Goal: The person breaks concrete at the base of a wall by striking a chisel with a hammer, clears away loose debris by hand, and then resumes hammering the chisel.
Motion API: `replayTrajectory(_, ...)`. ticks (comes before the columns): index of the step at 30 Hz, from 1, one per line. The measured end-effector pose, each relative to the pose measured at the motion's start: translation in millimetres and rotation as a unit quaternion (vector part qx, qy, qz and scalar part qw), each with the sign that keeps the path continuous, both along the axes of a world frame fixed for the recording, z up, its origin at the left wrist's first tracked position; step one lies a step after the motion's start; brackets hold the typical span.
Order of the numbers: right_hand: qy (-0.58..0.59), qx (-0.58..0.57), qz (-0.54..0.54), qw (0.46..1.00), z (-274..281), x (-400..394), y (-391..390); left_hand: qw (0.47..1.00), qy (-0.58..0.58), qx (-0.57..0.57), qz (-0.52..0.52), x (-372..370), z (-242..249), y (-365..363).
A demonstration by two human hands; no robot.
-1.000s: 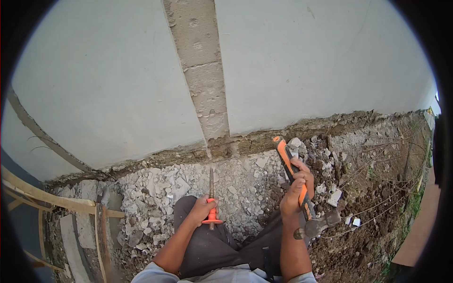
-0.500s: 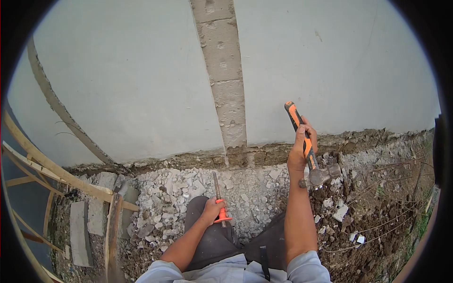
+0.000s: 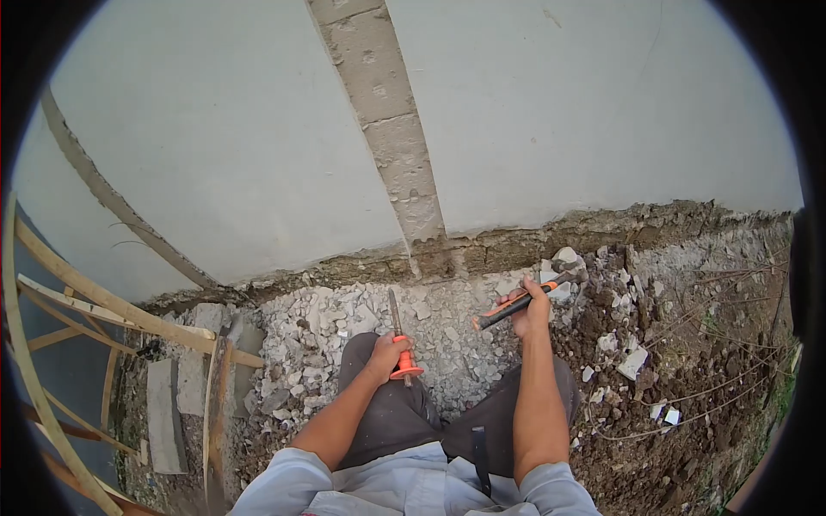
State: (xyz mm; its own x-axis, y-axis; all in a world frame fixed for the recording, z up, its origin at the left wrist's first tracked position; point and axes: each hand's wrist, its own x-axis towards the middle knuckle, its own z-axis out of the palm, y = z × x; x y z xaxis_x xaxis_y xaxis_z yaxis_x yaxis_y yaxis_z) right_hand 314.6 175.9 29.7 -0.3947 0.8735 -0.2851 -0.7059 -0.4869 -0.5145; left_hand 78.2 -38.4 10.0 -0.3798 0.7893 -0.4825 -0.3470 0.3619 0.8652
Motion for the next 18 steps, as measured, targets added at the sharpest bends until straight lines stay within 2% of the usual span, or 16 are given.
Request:
replayTrajectory(2, -0.012, -0.134, -0.017, 0.991, -39, 11, 5, 0.999, 0.032, -0.003, -0.008, 0, -7, 2)
replayTrajectory(4, -0.051, -0.186, -0.007, 0.981, -83, 32, 0, 0.999, 0.053, -0.007, 0.0, 1, -11, 3)
replayTrajectory(6, -0.18, -0.185, 0.023, 0.966, -105, 50, -1, 0.998, 0.069, -0.012, 0.005, 1, -9, 5)
replayTrajectory(7, -0.187, -0.161, -0.012, 0.969, -98, 48, -3, 0.998, 0.059, -0.02, 0.001, 2, -8, 5)
replayTrajectory(11, -0.181, -0.18, -0.034, 0.966, -87, 29, -2, 0.998, 0.047, -0.03, -0.001, 3, -6, 3)
replayTrajectory(14, -0.161, -0.163, -0.012, 0.973, -104, 21, 3, 0.999, 0.046, -0.023, 0.003, 3, 1, 1)
replayTrajectory(18, -0.146, -0.184, -0.037, 0.971, -116, 16, 12, 1.0, 0.022, -0.013, 0.009, 1, 3, -3)
